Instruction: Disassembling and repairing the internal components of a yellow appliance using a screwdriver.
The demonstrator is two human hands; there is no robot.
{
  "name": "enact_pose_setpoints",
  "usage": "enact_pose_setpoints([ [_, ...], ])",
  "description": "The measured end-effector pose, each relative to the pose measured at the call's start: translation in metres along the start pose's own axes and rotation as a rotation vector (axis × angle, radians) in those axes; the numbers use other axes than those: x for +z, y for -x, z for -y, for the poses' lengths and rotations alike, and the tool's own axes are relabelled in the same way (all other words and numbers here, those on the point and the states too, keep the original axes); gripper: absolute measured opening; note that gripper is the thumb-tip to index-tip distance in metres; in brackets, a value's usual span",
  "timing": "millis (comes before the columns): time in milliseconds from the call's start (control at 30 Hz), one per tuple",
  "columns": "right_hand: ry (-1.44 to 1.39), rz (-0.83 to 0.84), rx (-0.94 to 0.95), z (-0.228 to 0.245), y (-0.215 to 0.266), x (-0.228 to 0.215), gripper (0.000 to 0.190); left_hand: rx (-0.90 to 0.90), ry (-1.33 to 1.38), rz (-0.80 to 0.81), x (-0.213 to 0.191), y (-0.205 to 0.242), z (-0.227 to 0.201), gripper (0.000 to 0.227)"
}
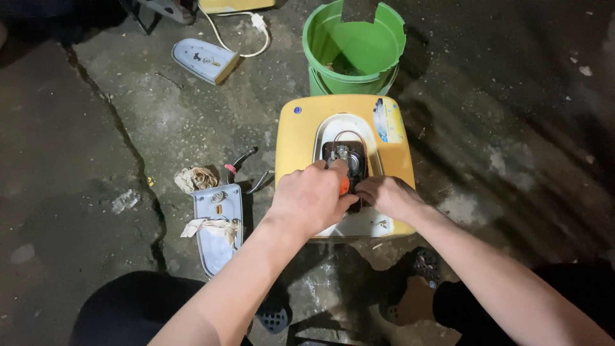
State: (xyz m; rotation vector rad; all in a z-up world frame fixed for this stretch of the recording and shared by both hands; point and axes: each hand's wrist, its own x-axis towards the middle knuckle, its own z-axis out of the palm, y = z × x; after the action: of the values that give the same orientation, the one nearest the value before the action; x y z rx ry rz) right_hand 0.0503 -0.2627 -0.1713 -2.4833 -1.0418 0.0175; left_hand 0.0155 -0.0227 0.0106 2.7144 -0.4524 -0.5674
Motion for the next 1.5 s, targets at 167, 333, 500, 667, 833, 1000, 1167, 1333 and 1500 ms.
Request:
enact_pose_setpoints([
  [167, 0.185, 0.101, 0.324, -0.017, 0.006, 0.022, 0.029, 0.003, -0.023, 0.001, 0.002, -0.005, -0.003, 0.053],
  [333, 0.11, 0.035, 0.292, -0.04, 0.002, 0.042, 0.029, -0.001, -0.029, 0.004, 0.0, -0.007, -0.005, 0.056],
  [500, -0.013, -0.063, 0.18, -0.045, -0.003, 0.04, 0.023, 0.009, -0.027, 0.03, -0.001, -0.008, -0.009, 0.058],
  [667, 0.094, -0.021, 0.206, 0.0, -0.024, 0.024, 0.022, 0.006, -0.025, 0.025, 0.0, -0.006, -0.005, 0.053],
  [833, 0.212, -0.008, 0.1, -0.039, -0.02, 0.067, 0.023, 0.012, 0.005, 0.005, -0.001, 0.001, 0.004, 0.051],
  [1000, 0.266, -0.016, 0.148, -0.026, -0.024, 0.063, 0.019, 0.017, 0.004, -0.037, 0.001, 0.009, 0.012, 0.05],
  [1167, 0.169, 0.022, 0.123, -0.032, -0.026, 0.065, 0.021, 0.035, 0.009, -0.012, 0.002, 0.013, 0.016, 0.048],
  [1333, 0.111, 0.027, 0.155, -0.042, -0.012, 0.066, 0.016, 0.05, -0.004, 0.006, 0.002, 0.018, 0.015, 0.05],
  [1500, 0.023, -0.035, 0.137, -0.032, -0.013, 0.058, 0.015, 0.055, -0.013, -0.027, 0.005, 0.02, 0.017, 0.049],
])
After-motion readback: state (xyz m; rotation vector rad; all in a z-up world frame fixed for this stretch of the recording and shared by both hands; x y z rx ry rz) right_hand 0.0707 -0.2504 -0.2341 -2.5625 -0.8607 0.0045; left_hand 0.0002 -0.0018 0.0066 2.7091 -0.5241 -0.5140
